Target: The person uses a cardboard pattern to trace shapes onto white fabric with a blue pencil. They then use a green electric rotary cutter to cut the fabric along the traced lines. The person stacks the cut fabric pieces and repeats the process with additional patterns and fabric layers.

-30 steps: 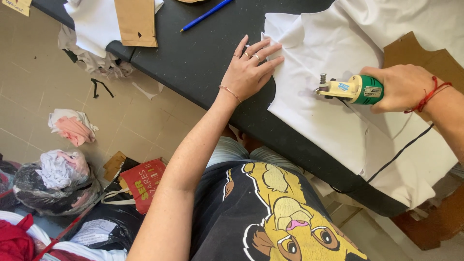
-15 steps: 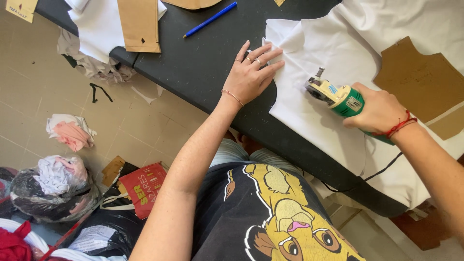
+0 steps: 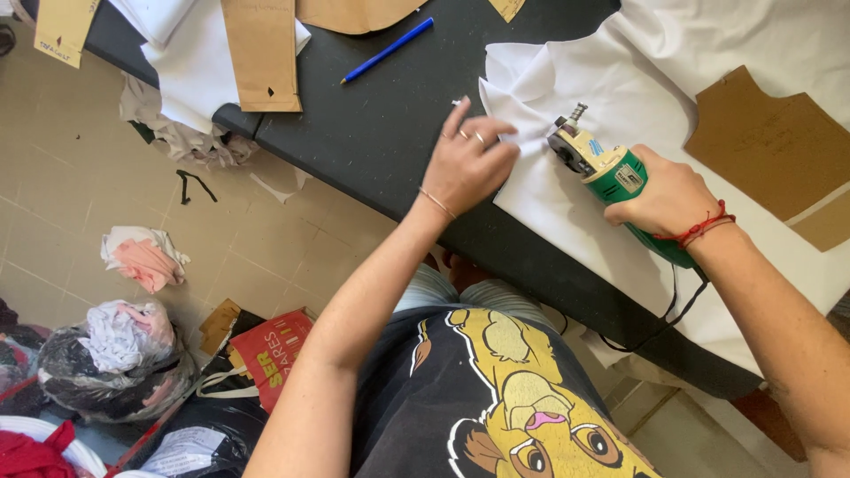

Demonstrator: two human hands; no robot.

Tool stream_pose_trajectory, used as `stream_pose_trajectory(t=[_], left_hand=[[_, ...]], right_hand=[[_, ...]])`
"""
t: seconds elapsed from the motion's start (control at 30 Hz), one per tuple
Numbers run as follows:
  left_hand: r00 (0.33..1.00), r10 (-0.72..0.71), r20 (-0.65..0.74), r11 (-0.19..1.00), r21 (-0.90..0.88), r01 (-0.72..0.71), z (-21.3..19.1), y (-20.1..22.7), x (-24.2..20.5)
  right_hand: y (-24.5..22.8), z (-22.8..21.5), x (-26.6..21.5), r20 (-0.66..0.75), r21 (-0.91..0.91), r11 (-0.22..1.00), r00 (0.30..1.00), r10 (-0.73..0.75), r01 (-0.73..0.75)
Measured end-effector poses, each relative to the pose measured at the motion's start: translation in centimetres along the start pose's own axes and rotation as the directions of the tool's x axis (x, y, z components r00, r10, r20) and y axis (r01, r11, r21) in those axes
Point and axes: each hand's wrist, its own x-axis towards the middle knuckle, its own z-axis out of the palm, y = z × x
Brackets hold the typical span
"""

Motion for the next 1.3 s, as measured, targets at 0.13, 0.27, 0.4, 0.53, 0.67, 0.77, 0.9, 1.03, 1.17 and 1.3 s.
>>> stream_pose_trajectory(t=[0.13, 0.27, 0.4, 0.53, 0.67, 0.77, 0.9, 1.03, 1.17, 1.3], left_hand=[[0.998, 0.06, 0.001, 0.998, 0.005, -0.06, 0.3, 4.1, -0.7], [0.993, -0.092, 0.073, 0.996, -0.008, 0.093, 1.5, 5.3, -2.4], [0.985, -0.161, 0.062, 0.986, 0.041, 0.159, 1.3, 5.5, -1.9], [0.957, -0.233, 0.172, 0.972, 0.052, 0.228, 1.5, 5.4, -1.8], [0.936, -0.242, 0.256, 0.97, 0.057, 0.236, 1.8, 5.2, -1.9], [0.912, -0.258, 0.319, 0.963, 0.007, 0.27, 1.8, 5.1, -2.0], [0.883, -0.321, 0.344, 0.947, 0.125, 0.295, 1.4, 4.6, -1.6], [0.849, -0.36, 0.387, 0.914, 0.327, 0.239, 1.1, 5.0, -1.1], [0.821, -0.394, 0.414, 0.88, 0.429, 0.205, 1.8, 5.6, -0.8], [0.777, -0.409, 0.478, 0.884, 0.419, 0.208, 1.8, 6.1, -0.2]], right_hand=[[0.1, 0.3, 0.0, -0.004, 0.006, 1.0, 1.0, 0.013, -0.013], [0.3, 0.7, 0.4, -0.035, -0.002, 1.0, 0.999, -0.003, 0.003], [-0.6, 0.2, -0.2, -0.03, 0.033, 0.999, 0.999, 0.012, -0.011], [-1.3, -0.4, -0.7, -0.009, 0.055, 0.998, 0.999, 0.035, -0.034], [-1.6, -0.3, -0.3, -0.023, 0.079, 0.997, 1.0, 0.007, -0.005], [-2.1, -0.7, -0.2, -0.01, 0.067, 0.998, 1.0, 0.01, -0.009], [-1.8, -1.2, -0.7, 0.013, 0.015, 1.0, 1.0, -0.001, 0.001], [0.0, -1.5, -1.9, 0.036, -0.036, 0.999, 0.999, -0.005, 0.007], [3.6, -0.6, -3.3, -0.046, 0.034, 0.999, 0.999, -0.007, 0.009], [9.7, 3.2, -4.6, -0.214, 0.256, 0.958, 0.974, -0.072, 0.127]])
